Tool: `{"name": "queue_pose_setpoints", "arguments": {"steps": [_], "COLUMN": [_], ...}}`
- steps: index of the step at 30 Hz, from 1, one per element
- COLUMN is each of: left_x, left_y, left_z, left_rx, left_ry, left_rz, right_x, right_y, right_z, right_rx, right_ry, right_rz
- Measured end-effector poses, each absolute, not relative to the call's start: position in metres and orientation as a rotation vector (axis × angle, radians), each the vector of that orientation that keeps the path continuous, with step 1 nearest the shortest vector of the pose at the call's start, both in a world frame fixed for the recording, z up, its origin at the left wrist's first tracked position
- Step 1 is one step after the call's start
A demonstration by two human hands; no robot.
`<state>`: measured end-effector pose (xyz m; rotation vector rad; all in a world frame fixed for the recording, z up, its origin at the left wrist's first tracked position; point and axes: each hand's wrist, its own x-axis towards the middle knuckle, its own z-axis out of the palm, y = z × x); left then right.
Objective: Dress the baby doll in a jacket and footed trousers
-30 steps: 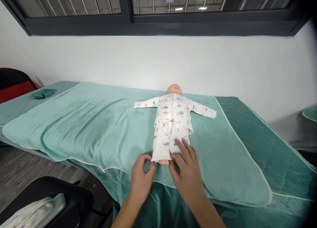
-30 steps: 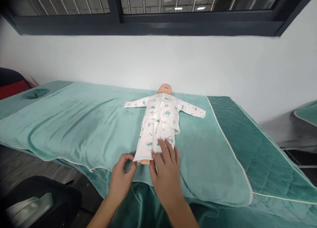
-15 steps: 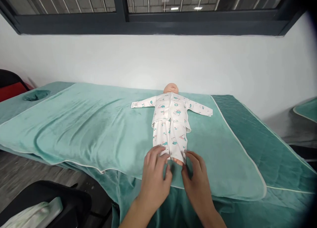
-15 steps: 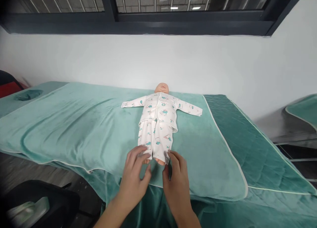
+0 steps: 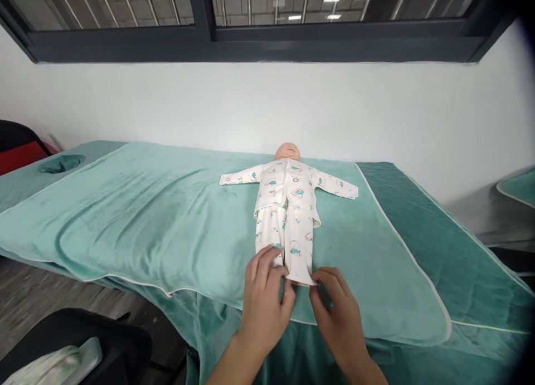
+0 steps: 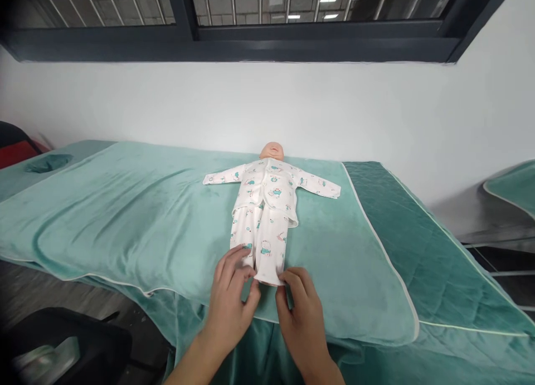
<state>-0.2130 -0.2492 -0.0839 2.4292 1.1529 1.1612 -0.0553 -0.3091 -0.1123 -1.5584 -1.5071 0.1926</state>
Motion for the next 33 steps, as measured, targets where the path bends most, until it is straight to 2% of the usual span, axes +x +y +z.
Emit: {"name": "queue_pose_setpoints", "arguments": {"steps": [12, 23, 28, 33], "left_x": [-0.239, -0.24, -0.244, -0.25], "left_y": [-0.248, -0.243, -0.241, -0.237], "left_z": [-0.103, -0.115, -0.121, -0.108], "left_rx": [2.436, 2.433, 2.526, 2.325], "left_ry": [1.252, 1.064, 0.958, 0.972], "left_rz": [1.11, 1.314, 1.34, 1.34], "right_x": [-0.047, -0.045, -0.031, -0.006], "right_y": [-0.314, -0.313, -0.31, -0.282], "right_z": [-0.128, -0.131, -0.13, -0.12], "right_rx": [-1.593, -1.553, -1.447, -1.305], "right_ry": [-1.493, -1.425, -1.062, -0.712], "right_rz": [0.335, 0.47, 0.697, 0.828]}}
